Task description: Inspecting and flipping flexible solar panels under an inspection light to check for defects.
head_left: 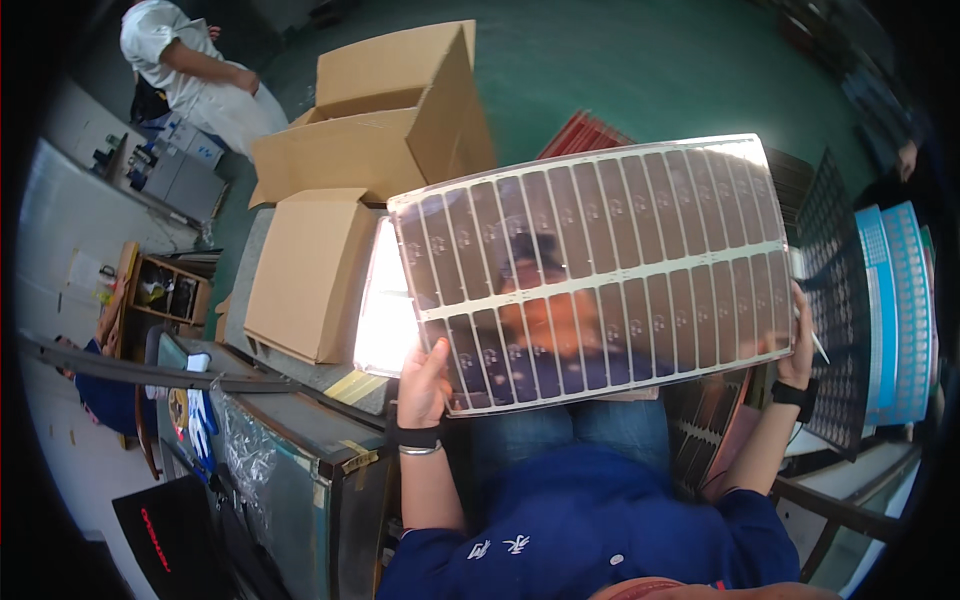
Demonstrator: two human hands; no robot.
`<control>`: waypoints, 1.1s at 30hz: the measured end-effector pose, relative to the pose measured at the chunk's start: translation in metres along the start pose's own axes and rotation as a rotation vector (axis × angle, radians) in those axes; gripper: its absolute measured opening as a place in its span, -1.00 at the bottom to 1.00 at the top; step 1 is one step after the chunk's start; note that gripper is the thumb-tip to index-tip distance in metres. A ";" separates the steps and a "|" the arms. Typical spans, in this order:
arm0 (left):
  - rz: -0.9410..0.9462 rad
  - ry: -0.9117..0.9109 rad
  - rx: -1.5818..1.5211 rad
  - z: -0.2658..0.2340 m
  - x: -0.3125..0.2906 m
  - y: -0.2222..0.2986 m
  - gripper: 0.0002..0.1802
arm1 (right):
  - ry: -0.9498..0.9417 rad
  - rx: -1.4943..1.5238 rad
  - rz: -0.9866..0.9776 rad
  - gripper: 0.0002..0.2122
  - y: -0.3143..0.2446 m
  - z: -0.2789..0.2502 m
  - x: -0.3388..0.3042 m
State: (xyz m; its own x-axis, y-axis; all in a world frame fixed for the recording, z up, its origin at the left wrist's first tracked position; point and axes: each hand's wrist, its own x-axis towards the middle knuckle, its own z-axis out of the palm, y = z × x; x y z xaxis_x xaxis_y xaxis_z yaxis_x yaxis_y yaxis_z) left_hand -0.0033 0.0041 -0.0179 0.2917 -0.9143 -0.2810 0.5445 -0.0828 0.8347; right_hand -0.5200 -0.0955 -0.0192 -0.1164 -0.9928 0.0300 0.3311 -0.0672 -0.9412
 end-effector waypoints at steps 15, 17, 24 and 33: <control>0.083 0.186 0.260 -0.018 0.004 0.002 -0.84 | -0.068 -0.200 0.130 -0.63 0.007 0.033 0.000; 0.063 0.192 0.249 -0.013 0.002 0.005 -0.84 | -0.046 -0.205 0.123 -0.63 0.008 0.035 -0.001; 0.099 0.256 0.226 -0.014 0.004 0.008 -0.81 | -0.044 -0.190 0.120 -0.64 0.012 0.036 0.003; 0.124 0.274 0.250 -0.010 0.003 0.017 -0.70 | -0.034 -0.156 0.185 -0.67 0.025 0.039 0.009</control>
State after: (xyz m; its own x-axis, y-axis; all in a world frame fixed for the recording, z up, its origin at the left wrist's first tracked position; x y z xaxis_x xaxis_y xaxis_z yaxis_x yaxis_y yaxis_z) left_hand 0.0147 0.0038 -0.0088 0.5611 -0.7864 -0.2583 0.2931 -0.1031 0.9505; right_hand -0.4763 -0.1105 -0.0298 -0.0348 -0.9897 -0.1390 0.1952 0.1296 -0.9722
